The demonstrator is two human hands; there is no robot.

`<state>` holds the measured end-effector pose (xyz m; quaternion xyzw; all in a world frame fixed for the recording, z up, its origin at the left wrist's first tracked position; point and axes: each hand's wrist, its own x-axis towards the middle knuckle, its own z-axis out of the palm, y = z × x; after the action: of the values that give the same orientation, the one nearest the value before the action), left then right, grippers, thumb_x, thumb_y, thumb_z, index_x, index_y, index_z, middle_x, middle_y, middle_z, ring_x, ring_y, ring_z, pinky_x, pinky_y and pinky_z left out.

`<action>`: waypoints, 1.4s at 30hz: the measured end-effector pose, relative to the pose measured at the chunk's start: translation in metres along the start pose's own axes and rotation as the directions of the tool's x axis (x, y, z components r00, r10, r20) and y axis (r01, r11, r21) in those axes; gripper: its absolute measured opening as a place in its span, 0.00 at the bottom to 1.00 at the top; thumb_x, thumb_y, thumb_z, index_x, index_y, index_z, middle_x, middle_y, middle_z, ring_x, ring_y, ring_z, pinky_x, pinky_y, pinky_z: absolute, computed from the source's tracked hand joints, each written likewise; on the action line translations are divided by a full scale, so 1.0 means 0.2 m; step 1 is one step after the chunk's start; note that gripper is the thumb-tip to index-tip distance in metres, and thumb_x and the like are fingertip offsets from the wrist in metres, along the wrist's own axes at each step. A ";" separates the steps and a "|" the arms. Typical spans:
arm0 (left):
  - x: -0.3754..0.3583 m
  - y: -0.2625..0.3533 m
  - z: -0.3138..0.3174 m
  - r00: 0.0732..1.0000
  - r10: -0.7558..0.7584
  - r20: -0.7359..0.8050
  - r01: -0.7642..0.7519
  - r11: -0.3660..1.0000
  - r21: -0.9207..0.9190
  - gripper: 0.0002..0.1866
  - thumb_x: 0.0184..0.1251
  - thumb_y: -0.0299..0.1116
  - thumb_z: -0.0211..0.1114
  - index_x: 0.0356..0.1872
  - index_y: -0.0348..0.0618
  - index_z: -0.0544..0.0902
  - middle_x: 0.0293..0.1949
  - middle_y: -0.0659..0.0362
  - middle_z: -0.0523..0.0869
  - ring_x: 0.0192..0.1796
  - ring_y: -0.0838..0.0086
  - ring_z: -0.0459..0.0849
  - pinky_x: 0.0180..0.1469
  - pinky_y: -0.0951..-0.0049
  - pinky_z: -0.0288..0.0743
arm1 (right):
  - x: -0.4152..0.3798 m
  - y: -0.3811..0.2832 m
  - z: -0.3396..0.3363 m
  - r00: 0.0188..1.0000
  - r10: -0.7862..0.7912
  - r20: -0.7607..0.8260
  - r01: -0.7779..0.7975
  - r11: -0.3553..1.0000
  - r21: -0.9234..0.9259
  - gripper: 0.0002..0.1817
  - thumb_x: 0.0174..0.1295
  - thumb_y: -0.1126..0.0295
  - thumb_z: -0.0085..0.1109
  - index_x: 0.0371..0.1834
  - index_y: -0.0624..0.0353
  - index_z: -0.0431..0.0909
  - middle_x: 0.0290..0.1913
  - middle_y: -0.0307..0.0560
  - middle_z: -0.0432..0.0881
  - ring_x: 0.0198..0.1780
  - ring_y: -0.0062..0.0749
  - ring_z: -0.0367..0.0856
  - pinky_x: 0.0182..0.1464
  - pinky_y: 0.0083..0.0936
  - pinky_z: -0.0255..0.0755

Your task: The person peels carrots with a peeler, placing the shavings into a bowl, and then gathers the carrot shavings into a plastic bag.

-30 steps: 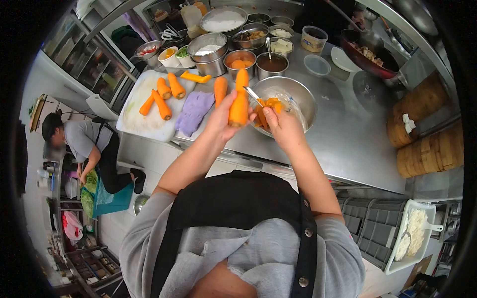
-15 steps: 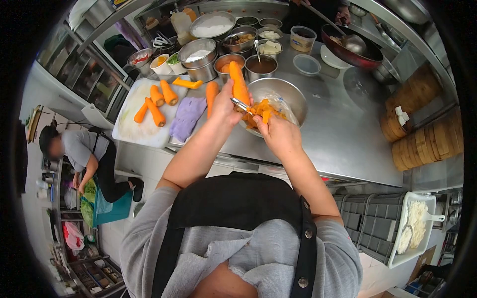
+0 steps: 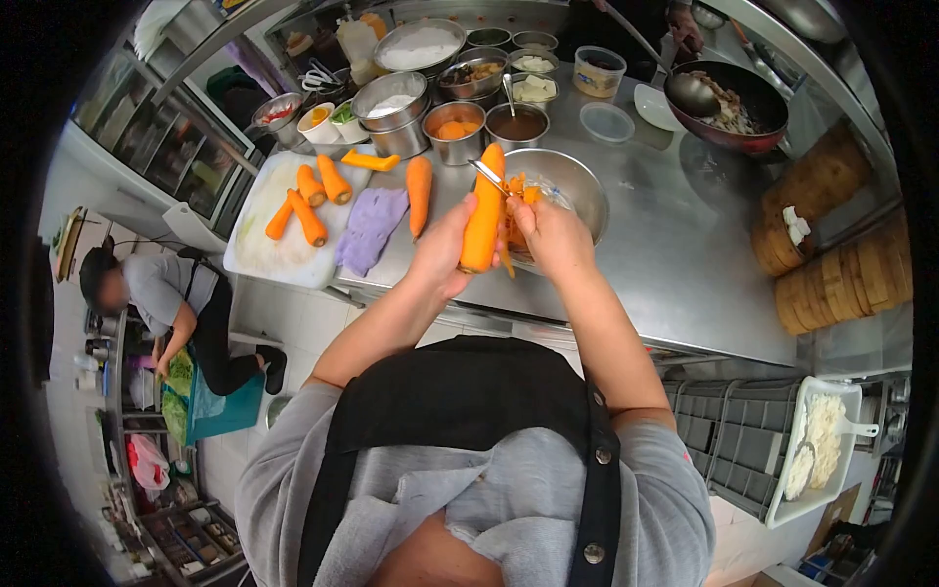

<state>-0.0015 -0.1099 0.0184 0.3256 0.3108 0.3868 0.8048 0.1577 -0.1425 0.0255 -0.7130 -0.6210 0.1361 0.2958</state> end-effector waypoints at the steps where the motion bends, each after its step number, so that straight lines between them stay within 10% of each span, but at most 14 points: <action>1: -0.03 0.00 0.00 1.000 0.010 0.014 -0.010 1.000 0.007 0.18 0.75 0.47 0.47 0.50 0.43 0.71 0.35 0.57 0.78 0.31 0.71 0.79 0.29 0.68 0.76 | 0.01 0.00 0.00 1.000 0.008 0.018 -0.008 1.000 0.007 0.29 0.68 0.44 0.42 0.31 0.61 0.80 0.31 0.61 0.81 0.36 0.57 0.80 0.38 0.46 0.71; 14: -0.33 -0.03 -0.07 0.987 -0.142 0.074 0.131 0.982 0.139 0.21 0.74 0.50 0.48 0.55 0.46 0.71 0.38 0.59 0.77 0.34 0.73 0.78 0.31 0.71 0.76 | 0.09 0.07 0.06 0.999 0.048 -0.001 -0.048 0.995 0.086 0.29 0.69 0.44 0.42 0.39 0.62 0.80 0.33 0.63 0.81 0.39 0.57 0.80 0.42 0.43 0.71; 20: -0.11 0.03 -0.15 0.998 -0.050 0.034 0.055 0.984 -0.168 0.20 0.72 0.49 0.52 0.52 0.43 0.71 0.39 0.57 0.78 0.36 0.68 0.80 0.34 0.68 0.78 | 0.00 0.04 0.03 0.998 0.012 -0.067 0.009 0.954 0.299 0.28 0.69 0.47 0.44 0.36 0.64 0.79 0.31 0.64 0.80 0.37 0.59 0.79 0.40 0.42 0.71; 42: 0.26 0.09 0.05 0.991 0.065 -0.116 -0.089 0.972 -0.219 0.24 0.68 0.49 0.59 0.56 0.44 0.70 0.40 0.51 0.77 0.37 0.62 0.80 0.35 0.66 0.80 | -0.22 -0.07 -0.08 0.991 -0.129 -0.029 0.124 0.985 -0.123 0.24 0.67 0.45 0.45 0.34 0.56 0.79 0.28 0.54 0.82 0.32 0.54 0.81 0.34 0.46 0.73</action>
<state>0.0241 -0.0606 0.0257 0.2235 0.2954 0.4674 0.8027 0.1462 -0.1877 0.0389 -0.6913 -0.6664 0.0658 0.2715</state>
